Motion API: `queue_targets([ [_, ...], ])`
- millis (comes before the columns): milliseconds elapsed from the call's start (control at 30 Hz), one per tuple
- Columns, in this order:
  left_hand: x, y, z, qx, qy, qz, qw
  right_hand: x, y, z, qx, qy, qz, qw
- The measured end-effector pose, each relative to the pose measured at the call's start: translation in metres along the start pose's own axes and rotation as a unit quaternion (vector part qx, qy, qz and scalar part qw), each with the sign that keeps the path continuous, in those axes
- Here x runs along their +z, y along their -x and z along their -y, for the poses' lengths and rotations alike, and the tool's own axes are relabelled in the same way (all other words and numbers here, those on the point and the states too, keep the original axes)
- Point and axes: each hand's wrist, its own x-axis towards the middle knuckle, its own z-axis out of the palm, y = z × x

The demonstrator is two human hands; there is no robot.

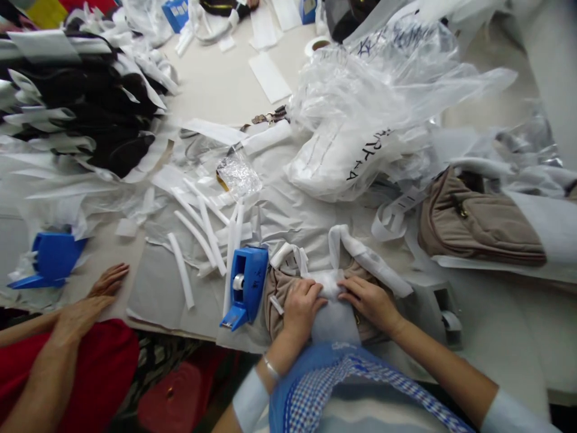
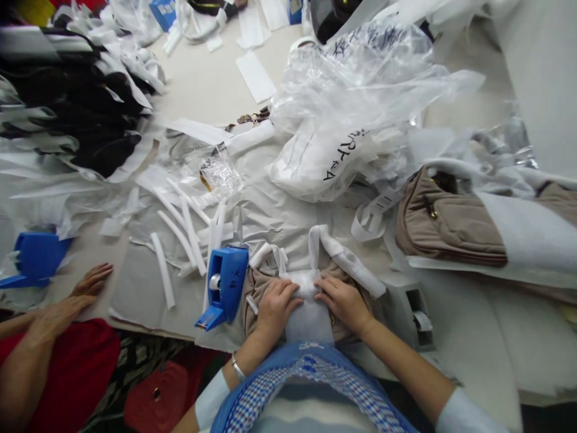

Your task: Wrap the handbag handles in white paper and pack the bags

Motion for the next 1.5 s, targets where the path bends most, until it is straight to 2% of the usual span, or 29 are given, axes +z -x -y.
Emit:
queue_targets([
  [167,-0.005,-0.009,0.002,-0.022,0.017,0.029,0.999,-0.001,0.000,-0.004,0.001,-0.010,0.000,1.000],
  [400,-0.008,-0.012,0.002,-0.002,-0.028,0.042,0.999,-0.006,0.004,-0.006,-0.024,-0.010,-0.005,1.000],
  [500,-0.008,-0.009,0.002,0.031,-0.043,0.022,0.998,-0.006,0.008,-0.008,-0.039,-0.002,-0.015,0.999],
  [633,-0.008,-0.006,0.004,0.110,-0.053,-0.035,0.992,-0.008,0.010,-0.008,-0.048,0.010,-0.045,0.998],
  [733,-0.007,-0.003,0.008,0.162,-0.029,-0.046,0.985,-0.012,0.009,-0.005,-0.058,0.007,-0.046,0.997],
  [900,-0.009,0.006,0.010,0.188,0.016,-0.056,0.980,-0.017,0.008,0.001,-0.097,-0.024,-0.031,0.994],
  [1000,-0.013,0.010,0.008,0.162,0.012,-0.011,0.987,-0.016,0.012,0.004,-0.065,-0.053,-0.005,0.997],
  [1167,-0.012,0.006,0.002,-0.021,0.030,0.063,0.997,-0.010,0.006,0.009,0.092,-0.097,0.047,0.990],
  [1233,-0.010,0.001,0.000,-0.044,0.004,0.071,0.996,-0.008,-0.001,0.010,0.120,-0.085,0.051,0.988],
  [1367,-0.007,-0.004,-0.004,-0.010,-0.079,0.033,0.996,-0.006,-0.009,0.009,0.128,-0.035,0.031,0.991],
  [1500,-0.008,-0.004,-0.009,0.028,-0.129,-0.070,0.989,-0.003,-0.010,0.007,0.135,-0.022,0.033,0.990],
])
